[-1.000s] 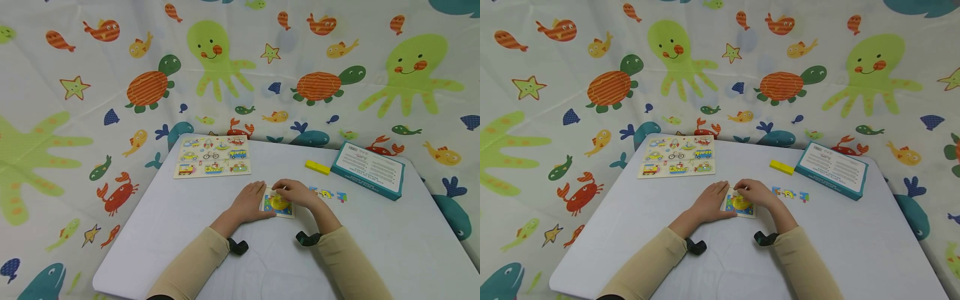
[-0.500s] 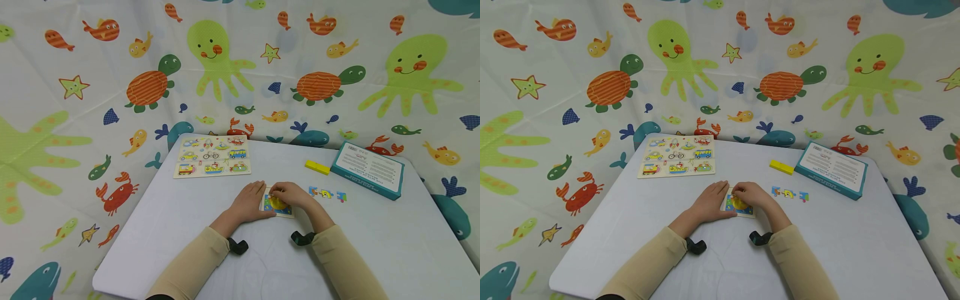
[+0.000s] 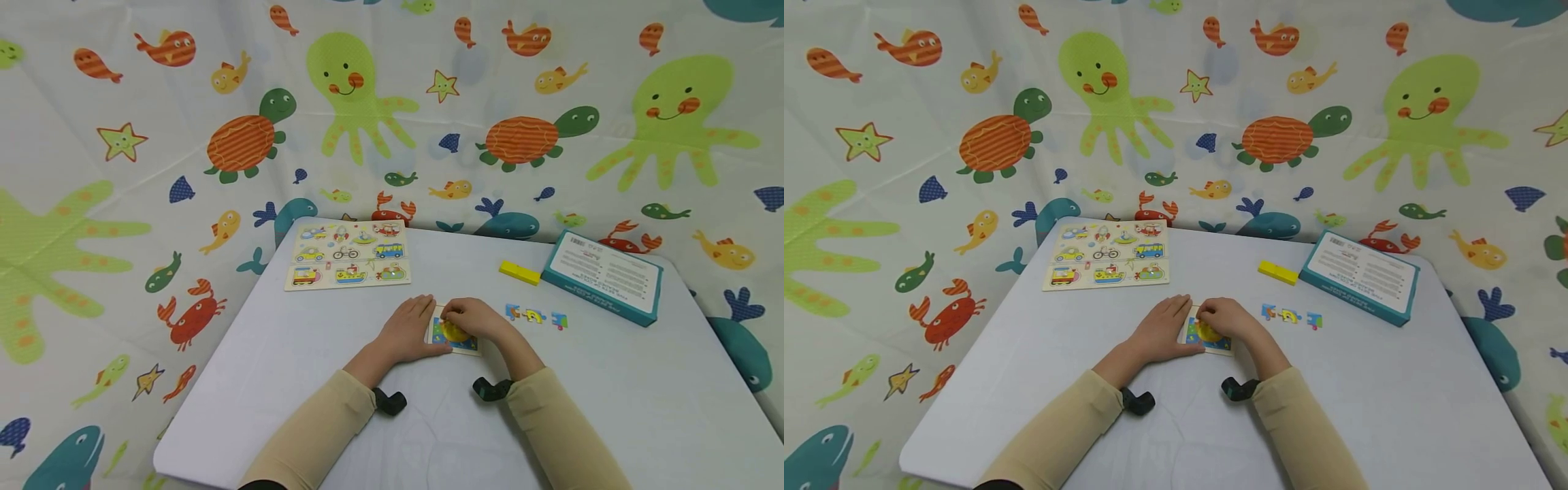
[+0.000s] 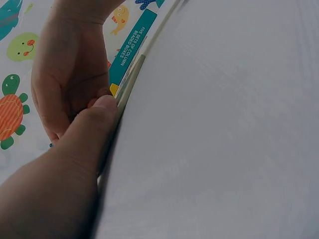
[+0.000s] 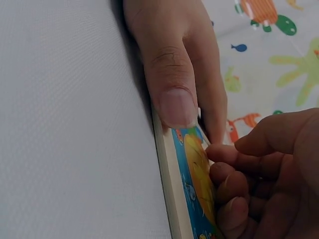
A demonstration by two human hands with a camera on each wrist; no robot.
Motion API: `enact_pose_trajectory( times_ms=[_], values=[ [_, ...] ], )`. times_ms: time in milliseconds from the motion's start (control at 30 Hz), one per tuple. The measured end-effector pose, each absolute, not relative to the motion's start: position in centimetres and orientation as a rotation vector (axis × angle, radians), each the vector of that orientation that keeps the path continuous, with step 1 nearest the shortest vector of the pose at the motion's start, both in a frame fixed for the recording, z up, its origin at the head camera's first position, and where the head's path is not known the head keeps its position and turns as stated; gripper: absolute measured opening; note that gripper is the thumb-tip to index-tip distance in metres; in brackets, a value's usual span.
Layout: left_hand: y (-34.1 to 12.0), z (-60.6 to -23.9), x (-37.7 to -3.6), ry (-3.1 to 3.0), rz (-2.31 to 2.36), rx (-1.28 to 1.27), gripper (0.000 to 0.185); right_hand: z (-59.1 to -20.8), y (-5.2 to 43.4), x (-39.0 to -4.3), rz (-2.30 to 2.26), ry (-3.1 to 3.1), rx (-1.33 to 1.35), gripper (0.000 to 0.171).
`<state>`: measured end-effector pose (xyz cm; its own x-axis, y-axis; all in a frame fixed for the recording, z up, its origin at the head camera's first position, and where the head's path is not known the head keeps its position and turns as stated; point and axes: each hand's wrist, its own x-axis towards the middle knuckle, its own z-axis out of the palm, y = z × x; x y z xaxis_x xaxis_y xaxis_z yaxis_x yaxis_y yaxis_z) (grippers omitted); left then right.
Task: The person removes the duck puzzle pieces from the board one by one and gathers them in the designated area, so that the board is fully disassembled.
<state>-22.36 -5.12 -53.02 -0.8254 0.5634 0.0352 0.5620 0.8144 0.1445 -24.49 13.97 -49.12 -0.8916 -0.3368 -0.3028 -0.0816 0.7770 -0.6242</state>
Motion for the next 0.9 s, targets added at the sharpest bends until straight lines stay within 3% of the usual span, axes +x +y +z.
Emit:
enact_pose_trajectory(
  times_ms=[300, 900],
  values=[
    [-5.11, -53.02, -22.32, 2.991, 0.218, 0.914, 0.085, -49.00, 13.84, -24.33, -0.874, 2.563, -0.321, 0.017],
    [-5.03, -53.10, -22.42, 3.012, 0.177, 0.915, 0.086, -48.92, 14.26, -23.70, -1.044, 2.521, -0.321, 0.015]
  ],
)
